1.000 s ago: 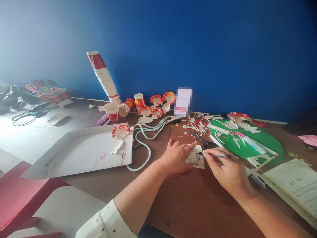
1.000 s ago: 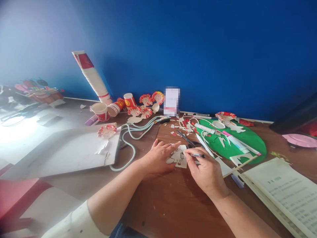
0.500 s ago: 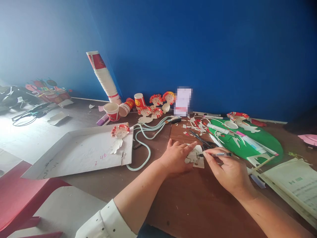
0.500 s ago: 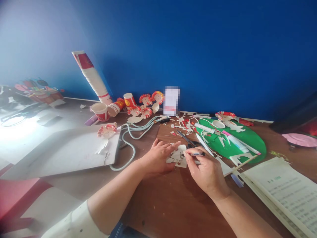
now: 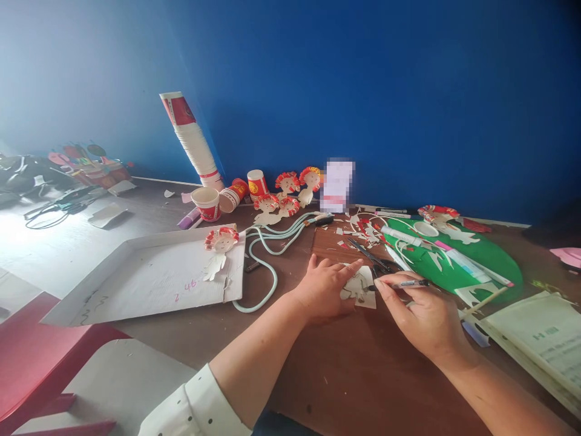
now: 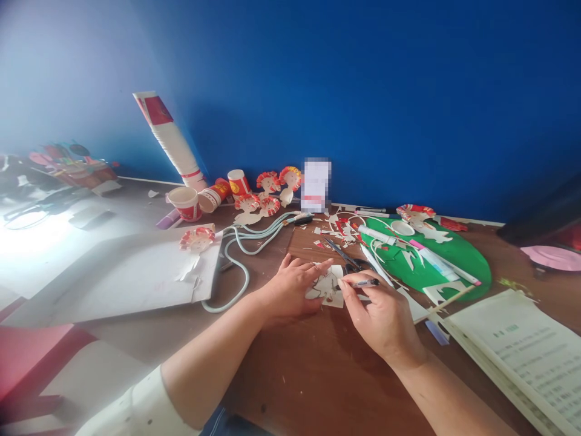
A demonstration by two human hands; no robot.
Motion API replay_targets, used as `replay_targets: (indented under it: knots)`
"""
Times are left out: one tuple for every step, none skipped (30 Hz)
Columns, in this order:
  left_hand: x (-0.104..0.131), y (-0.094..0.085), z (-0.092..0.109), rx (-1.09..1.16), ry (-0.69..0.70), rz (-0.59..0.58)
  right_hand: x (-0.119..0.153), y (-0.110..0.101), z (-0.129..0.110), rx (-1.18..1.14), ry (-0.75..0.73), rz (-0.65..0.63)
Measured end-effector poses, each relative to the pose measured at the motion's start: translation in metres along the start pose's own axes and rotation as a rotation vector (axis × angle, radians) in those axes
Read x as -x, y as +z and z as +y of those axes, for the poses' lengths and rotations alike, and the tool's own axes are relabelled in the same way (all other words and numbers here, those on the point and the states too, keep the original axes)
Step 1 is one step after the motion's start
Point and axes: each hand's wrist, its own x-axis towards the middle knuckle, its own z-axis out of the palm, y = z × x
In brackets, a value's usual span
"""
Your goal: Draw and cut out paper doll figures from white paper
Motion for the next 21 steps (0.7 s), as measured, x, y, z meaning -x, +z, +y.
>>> replay_targets:
  knots:
    - [0.0001, 0.0, 0.0001, -0.001, 0.0, 0.001, -0.0002, -0.0003, -0.0005, 0.001, -0.003, 0.002]
    - [0.0002, 0.0, 0.0002, -0.003, 0.0, 0.001, -0.0005, -0.0005, -0.001, 0.0, -0.006, 0.005]
    - [0.0002, 0.0, 0.0003, -0.006, -0.001, -0.001, -0.0007, -0.0006, -0.0014, -0.001, -0.007, 0.004]
    - [0.0003, 0.0, 0.0005, -0.009, -0.004, -0.002, -0.0008, -0.0006, -0.0017, -0.003, -0.008, 0.003]
    - [0.0003, 0.0, 0.0006, -0.011, -0.008, -0.003, -0.0008, -0.0004, -0.002, -0.003, -0.007, 0.002]
    - [0.0003, 0.0, 0.0007, -0.013, -0.009, -0.005, -0.0007, -0.0002, -0.0022, -0.004, -0.005, 0.002]
    - [0.0003, -0.0001, 0.0008, -0.015, -0.01, -0.005, -0.0005, 0.0002, -0.0024, -0.007, -0.003, 0.001]
    - [0.0003, -0.0002, 0.0009, -0.015, -0.01, -0.004, -0.0003, 0.0005, -0.0025, -0.012, -0.003, -0.002]
    - [0.0003, -0.0003, 0.0009, -0.015, -0.008, -0.004, 0.0001, 0.0009, -0.0026, -0.019, -0.006, -0.002]
    - [0.0003, -0.0005, 0.0009, -0.014, -0.006, -0.003, 0.0005, 0.0013, -0.0026, -0.026, -0.012, -0.003]
    - [0.0004, -0.0006, 0.0009, -0.012, -0.004, -0.002, 0.001, 0.0016, -0.0024, -0.033, -0.02, -0.002]
    - [0.0003, -0.0007, 0.0009, -0.011, -0.003, -0.001, 0.0014, 0.002, -0.0021, -0.037, -0.028, -0.003]
    - [0.0003, -0.0007, 0.0008, -0.01, -0.002, 0.0, 0.0019, 0.0024, -0.0017, -0.039, -0.036, -0.002]
    - [0.0002, -0.0006, 0.0007, -0.01, -0.001, -0.001, 0.0022, 0.0028, -0.0012, -0.038, -0.041, -0.003]
    - [0.0001, -0.0005, 0.0005, -0.01, 0.0, 0.0, 0.0025, 0.0032, -0.0007, -0.038, -0.045, -0.002]
    - [0.0, -0.0003, 0.0003, -0.011, 0.001, 0.002, 0.0028, 0.0037, -0.0002, -0.037, -0.048, -0.001]
    - [-0.0001, -0.0001, 0.0001, -0.011, 0.002, 0.004, 0.0029, 0.0042, 0.0002, -0.036, -0.051, 0.001]
    - [-0.0001, 0.0001, -0.0002, -0.011, 0.003, 0.006, 0.0029, 0.0046, 0.0005, -0.035, -0.053, 0.001]
    - [-0.0001, 0.0002, -0.0004, -0.011, 0.006, 0.007, 0.0029, 0.0051, 0.0006, -0.036, -0.054, 0.0]
    - [-0.0001, 0.0003, -0.0006, -0.012, 0.009, 0.008, 0.0027, 0.0055, 0.0007, -0.037, -0.055, -0.002]
    - [0.0, 0.0005, -0.0007, -0.014, 0.012, 0.009, 0.0025, 0.0059, 0.0005, -0.039, -0.06, -0.002]
